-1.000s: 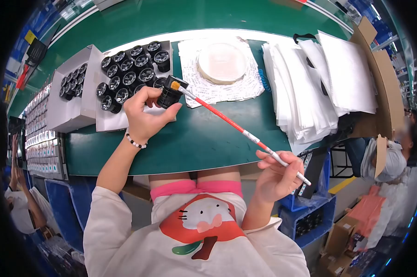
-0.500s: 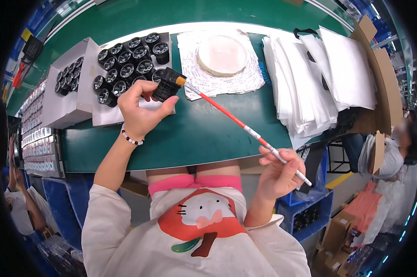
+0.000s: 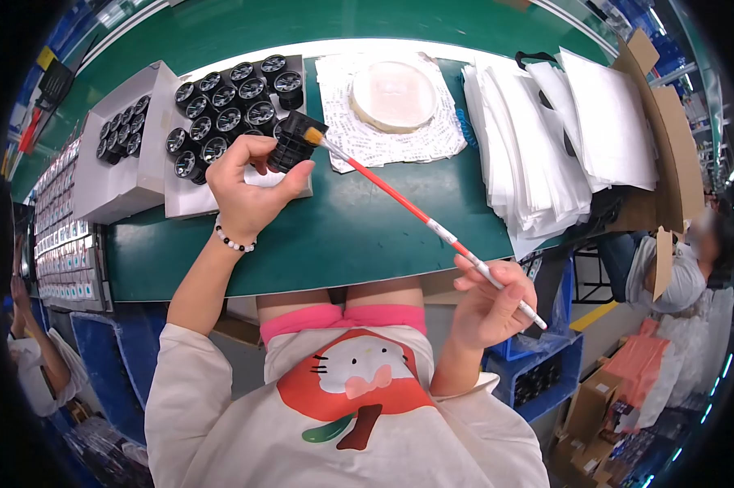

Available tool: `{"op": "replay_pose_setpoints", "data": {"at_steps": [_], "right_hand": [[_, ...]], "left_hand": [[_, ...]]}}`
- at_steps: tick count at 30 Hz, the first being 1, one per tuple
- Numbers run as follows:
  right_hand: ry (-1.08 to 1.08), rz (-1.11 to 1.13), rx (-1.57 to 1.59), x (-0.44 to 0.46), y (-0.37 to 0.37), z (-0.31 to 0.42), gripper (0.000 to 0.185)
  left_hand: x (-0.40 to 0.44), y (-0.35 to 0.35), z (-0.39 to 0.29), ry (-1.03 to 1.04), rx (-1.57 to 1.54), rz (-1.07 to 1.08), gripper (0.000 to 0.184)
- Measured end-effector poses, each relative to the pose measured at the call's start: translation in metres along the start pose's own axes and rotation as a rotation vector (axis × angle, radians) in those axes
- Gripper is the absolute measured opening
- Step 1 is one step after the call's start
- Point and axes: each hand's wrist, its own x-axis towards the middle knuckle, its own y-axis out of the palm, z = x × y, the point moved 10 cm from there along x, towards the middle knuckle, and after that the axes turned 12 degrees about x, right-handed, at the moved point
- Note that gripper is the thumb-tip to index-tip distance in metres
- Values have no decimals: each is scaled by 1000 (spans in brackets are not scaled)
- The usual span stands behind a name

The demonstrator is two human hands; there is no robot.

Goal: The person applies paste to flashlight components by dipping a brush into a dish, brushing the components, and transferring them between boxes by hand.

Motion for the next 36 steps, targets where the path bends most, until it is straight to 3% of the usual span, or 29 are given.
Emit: {"op": "replay_pose_setpoints", "data": {"at_steps": [6, 9, 31, 36], "right_hand": [[-89, 56, 118, 1, 4, 16, 30], [-68, 102, 9, 2, 15, 14, 29], [-28, 149, 21, 3, 21, 6, 27], [-41, 17, 3, 3, -8, 12, 28]], "left_hand": [[1, 6, 1, -2, 48, 60, 34], [0, 9, -5, 27, 100, 88, 35], [0, 5, -14, 130, 172, 38, 35], [2, 1, -10, 87, 177, 23, 35]]}}
